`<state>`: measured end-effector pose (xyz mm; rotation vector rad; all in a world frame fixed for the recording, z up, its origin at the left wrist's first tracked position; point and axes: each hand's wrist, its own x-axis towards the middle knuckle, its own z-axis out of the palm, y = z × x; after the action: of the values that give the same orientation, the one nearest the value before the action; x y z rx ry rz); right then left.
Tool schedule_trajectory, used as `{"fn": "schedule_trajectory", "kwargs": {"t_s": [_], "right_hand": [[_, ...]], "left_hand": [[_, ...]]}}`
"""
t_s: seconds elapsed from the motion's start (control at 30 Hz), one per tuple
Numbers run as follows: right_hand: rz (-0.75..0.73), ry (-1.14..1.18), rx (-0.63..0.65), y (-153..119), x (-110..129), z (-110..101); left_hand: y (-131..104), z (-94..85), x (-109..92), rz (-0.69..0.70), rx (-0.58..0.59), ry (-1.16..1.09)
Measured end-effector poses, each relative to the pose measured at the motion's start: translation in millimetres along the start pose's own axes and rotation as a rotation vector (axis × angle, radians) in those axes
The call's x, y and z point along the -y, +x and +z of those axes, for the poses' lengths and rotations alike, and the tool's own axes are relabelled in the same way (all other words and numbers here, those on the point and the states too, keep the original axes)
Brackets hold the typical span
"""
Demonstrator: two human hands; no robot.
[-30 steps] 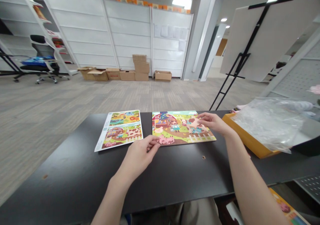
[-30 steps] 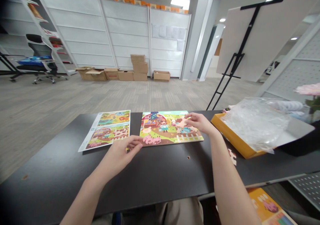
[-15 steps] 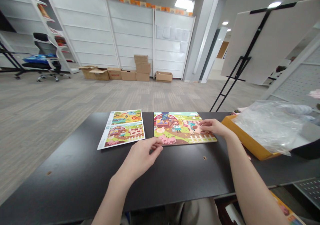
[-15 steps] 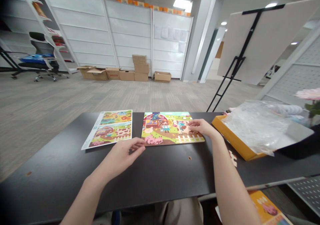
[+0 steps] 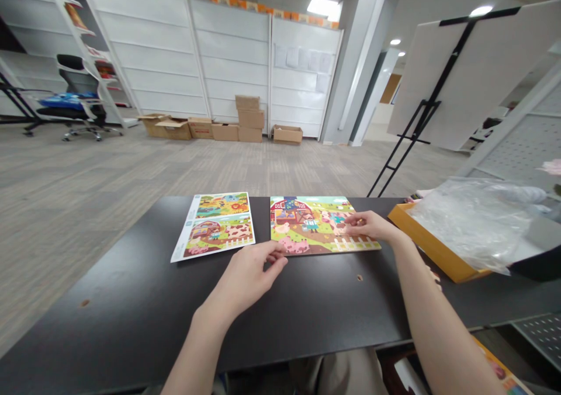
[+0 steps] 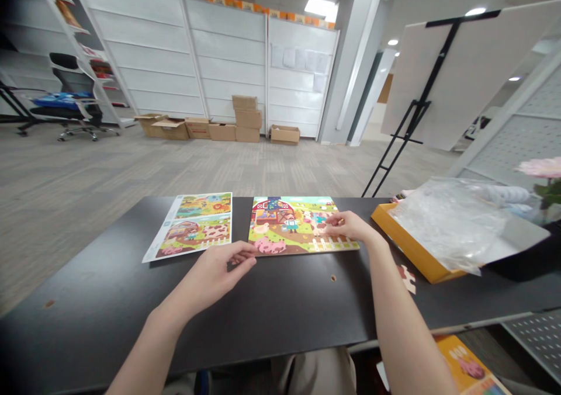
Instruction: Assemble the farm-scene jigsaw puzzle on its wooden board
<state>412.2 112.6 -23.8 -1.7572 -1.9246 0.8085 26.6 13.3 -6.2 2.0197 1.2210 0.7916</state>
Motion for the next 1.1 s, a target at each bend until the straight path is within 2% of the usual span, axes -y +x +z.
{"fn": "schedule_trajectory", "kwargs": {"t_s": [0.17, 0.3, 0.5, 0.57, 0.67, 0.77, 0.93, 1.1], "right_hand": [[-0.054, -0.015, -0.004, 2.5, -3.5, 4.1], [-0.084, 0.001, 0.044, 5.9, -8.4, 6.3], [-0.083, 0.004, 0.068, 4.3, -6.8, 3.2], [-0.067, 0.003, 0.006, 2.8, -6.7, 0.0], [-0.064, -0.021, -0.18, 2.6, -8.3, -4.4], [-0.059, -0.122, -0.3, 4.0, -8.9, -5.7], [-0.047, -0.238, -0.361, 4.9, -4.2, -2.8], [-0.054, -0.273, -0.411, 3.8, 3.1, -1.1]], "left_hand": [[-3.3, -5.1, -0.6, -0.017, -0.009, 0.033], [-5.9, -10.6, 0.1, -0.018, -0.023, 0.047], [-5.5, -21.2, 20.8, -0.055, -0.144, 0.071], [-5.6, -27.1, 30.2, -0.079, -0.211, 0.082], [-8.1, -37.8, 41.3, -0.147, -0.255, 0.103], [-13.7, -49.6, 47.8, -0.235, -0.22, 0.157], [-25.9, -63.0, 51.7, -0.309, -0.145, 0.29], [-35.0, -56.6, 41.6, -0.377, 0.104, 0.41]]}}
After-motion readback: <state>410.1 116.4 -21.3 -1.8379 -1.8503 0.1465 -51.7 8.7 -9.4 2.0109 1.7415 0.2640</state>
